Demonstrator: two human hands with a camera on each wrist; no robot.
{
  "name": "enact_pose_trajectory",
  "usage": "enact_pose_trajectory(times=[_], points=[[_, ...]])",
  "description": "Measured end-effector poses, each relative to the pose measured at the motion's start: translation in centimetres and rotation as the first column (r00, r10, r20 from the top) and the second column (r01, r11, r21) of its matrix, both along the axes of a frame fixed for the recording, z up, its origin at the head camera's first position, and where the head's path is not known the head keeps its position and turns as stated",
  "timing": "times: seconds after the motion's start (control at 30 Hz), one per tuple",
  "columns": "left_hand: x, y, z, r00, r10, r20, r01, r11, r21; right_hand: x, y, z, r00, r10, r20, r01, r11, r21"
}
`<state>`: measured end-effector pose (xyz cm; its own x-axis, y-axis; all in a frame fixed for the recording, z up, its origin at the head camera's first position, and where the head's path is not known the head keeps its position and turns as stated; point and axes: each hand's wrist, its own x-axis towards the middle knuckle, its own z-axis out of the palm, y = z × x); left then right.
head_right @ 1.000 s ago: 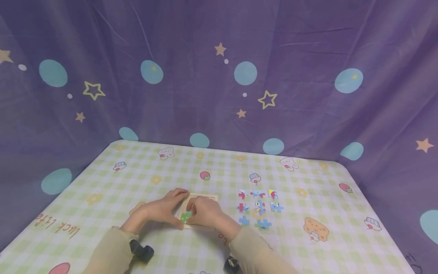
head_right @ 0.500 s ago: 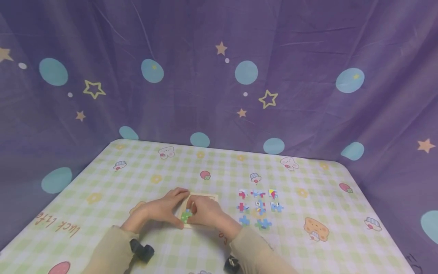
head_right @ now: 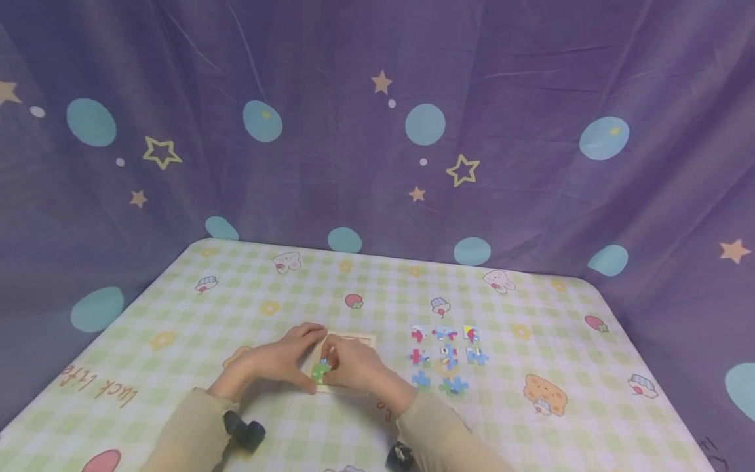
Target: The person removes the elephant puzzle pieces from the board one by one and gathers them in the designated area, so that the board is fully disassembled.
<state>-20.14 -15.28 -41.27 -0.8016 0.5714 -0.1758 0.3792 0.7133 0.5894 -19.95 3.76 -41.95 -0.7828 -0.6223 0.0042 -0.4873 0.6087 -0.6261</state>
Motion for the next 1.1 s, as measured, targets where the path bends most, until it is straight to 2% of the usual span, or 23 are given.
enact_pose_trajectory(times=[0.83,1.1], points=[[-0.1,0.1,0.0,1.000,0.008,-0.006,-0.008,1.000,-0.013,0.0,1.1,0.4,0.999,-0.031,0.018,0.031,0.999,-0.024],[-0.1,0.2,0.0,1.000,0.011,-0.009,-0.011,1.000,-0.011,-0.2,2.2,0.5,0.997,-0.053,0.064,0.056,0.998,-0.043]])
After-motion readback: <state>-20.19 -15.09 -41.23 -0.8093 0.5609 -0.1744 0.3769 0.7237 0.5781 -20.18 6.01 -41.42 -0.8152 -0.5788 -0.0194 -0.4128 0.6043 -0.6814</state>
